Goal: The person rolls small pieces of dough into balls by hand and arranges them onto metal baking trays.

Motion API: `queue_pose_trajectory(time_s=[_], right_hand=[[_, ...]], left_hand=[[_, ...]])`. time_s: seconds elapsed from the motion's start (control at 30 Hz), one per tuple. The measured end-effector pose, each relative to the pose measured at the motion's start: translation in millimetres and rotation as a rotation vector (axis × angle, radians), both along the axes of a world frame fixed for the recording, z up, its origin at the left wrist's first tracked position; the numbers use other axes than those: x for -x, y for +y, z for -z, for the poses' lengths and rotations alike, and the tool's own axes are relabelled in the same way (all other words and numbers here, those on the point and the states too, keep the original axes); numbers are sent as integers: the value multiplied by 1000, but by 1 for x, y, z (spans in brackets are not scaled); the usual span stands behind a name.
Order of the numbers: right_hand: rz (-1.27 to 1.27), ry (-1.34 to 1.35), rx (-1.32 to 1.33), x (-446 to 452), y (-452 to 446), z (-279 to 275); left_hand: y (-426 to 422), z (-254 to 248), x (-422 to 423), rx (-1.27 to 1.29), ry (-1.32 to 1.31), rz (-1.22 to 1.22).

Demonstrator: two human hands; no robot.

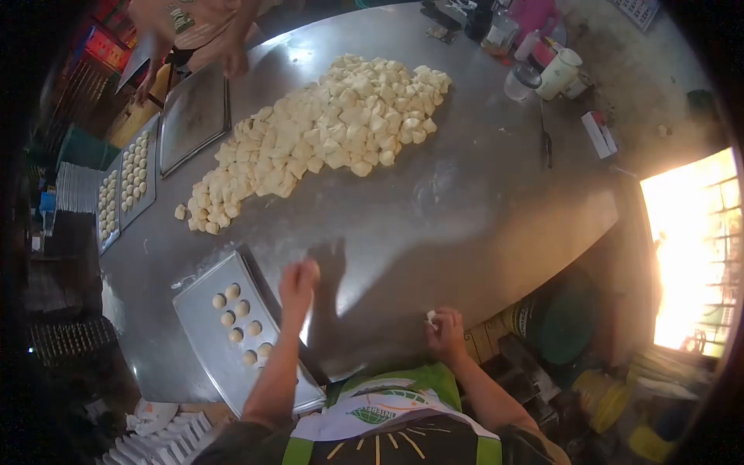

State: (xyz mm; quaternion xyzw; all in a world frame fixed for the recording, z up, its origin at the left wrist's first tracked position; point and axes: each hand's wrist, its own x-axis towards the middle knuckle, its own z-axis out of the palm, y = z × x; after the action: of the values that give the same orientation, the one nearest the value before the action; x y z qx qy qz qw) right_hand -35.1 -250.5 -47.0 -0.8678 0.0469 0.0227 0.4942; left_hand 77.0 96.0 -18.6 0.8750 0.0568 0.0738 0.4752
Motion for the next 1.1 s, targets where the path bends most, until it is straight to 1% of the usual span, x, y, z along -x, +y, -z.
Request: queue_pose_trajectory(time_s=[0.03, 0.07, 0.1, 0.13, 0.17, 0.2, 0.27, 0.3, 0.33, 0.37, 0.4, 0.43, 0.5, 0.57, 0.63, 0.67, 0.73, 0.77, 0.83, 0.87, 0.9, 0.93, 0.97, 1.0, 1.03, 1.07, 1.1], right_hand=[[-117, -111, 244, -2, 1, 8], [-242, -220, 488, -8, 2, 20], [-374, -329, 727, -14, 7, 31], [-318, -389, 708, -43, 19, 39], [-270, -453, 686, -87, 33, 48], [-301, -507, 681, -126, 53, 28], [-268, -419, 494, -172, 99, 21], [-297, -414, 473, -161, 118, 22], [-326, -323, 478, -157, 135, 21], [-349, -238, 495, -160, 145, 17], [-364, -150, 516, -164, 149, 13], [-364, -160, 521, -155, 140, 19], [-663, -383, 543, -131, 106, 45], [-578, -423, 581, -166, 94, 40], [-458, -492, 655, -207, 78, 25], [-446, -483, 665, -228, 84, 20], [-293, -465, 391, -257, 126, 7], [-290, -456, 389, -253, 134, 16], [-450, -428, 509, -244, 142, 38], [-447, -423, 506, -235, 133, 35], [-585, -551, 431, -222, 119, 28], [-724, -682, 351, -221, 110, 20], [-727, -683, 350, -235, 108, 15], [-706, -671, 393, -251, 106, 12], [-686, -653, 436, -267, 104, 12], [-668, -641, 478, -284, 102, 14], [-673, -642, 476, -302, 113, 16]], left_hand=[[0, 8, 28, -237, 19, 66], [-3, 15, 33, -232, 19, 55], [-5, 24, 37, -424, -77, 46], [-7, 32, 38, -621, -171, 32], [-9, 44, 22, -602, -200, -8], [-14, 50, 8, -587, -208, -52], [-32, 44, -14, -574, -117, -166], [-43, 41, -10, -547, -68, -105], [-45, 36, -10, -512, -36, -41], [-42, 37, 1, -513, -40, -60], [-45, 46, 19, -517, -130, 14], [-49, 53, 30, -520, -223, 95], [-14, 61, 35, -557, -248, 118], [17, 60, 12, -588, -274, 178], [23, 45, -34, -661, -160, 38], [12, 46, -54, -652, -163, 53], [-19, 50, -82, -560, -9, -12], [-32, 51, -88, -519, 72, -48], [-55, 51, -54, -479, 57, 87], [-53, 58, -32, -496, -82, 106], [-45, 65, -9, -508, -215, 122], [-25, 60, 8, -533, -127, 167], [-5, 49, 10, -557, -44, 209], [10, 45, -3, -557, -43, 211], [21, 38, -24, -616, -68, 168], [25, 37, -49, -676, -97, 119], [22, 42, -79, -677, -94, 114]])
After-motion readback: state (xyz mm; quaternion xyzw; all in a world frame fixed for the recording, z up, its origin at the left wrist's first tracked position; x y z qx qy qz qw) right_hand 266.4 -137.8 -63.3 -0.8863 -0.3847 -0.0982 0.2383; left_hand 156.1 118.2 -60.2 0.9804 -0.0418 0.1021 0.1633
